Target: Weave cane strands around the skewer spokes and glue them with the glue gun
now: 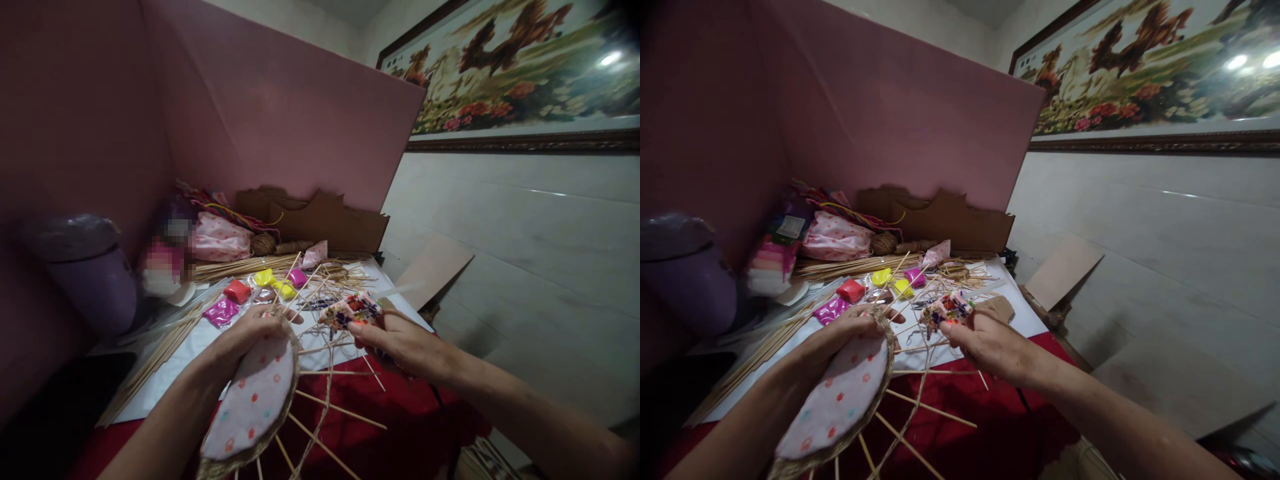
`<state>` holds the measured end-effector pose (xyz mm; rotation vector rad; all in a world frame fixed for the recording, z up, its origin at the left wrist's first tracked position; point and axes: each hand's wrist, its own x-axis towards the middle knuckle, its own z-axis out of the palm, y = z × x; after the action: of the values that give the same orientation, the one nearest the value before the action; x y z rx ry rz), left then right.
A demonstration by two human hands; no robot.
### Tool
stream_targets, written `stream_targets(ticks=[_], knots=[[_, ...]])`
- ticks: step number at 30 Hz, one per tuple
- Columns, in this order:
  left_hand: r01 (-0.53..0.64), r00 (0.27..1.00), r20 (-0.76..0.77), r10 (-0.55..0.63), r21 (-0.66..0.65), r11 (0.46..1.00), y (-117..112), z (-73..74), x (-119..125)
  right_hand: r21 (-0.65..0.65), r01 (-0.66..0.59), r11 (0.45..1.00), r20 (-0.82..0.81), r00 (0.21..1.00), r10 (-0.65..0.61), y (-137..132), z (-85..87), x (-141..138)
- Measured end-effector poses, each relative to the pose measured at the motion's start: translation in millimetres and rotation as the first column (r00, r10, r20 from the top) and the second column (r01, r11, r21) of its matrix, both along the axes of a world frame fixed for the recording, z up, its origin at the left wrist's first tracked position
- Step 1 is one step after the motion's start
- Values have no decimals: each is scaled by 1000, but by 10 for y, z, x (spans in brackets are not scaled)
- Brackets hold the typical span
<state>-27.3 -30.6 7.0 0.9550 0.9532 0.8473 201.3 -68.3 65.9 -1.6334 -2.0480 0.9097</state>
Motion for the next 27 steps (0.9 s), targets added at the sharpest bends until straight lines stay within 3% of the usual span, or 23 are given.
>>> stream_targets(ticks=[8,13,27], knots=[[77,996,-46,-72,104,992,45,-86,-47,-2,-3,1000,-34,999,3,-15,-1,-13],[72,995,-71,-65,104,992,42,-94,-51,-69,30,997,-23,999,-32,-31,0,-15],[75,995,-79,-67,98,992,37,-68,-41,-12,7,1000,-32,999,-8,-10,-8,-2]])
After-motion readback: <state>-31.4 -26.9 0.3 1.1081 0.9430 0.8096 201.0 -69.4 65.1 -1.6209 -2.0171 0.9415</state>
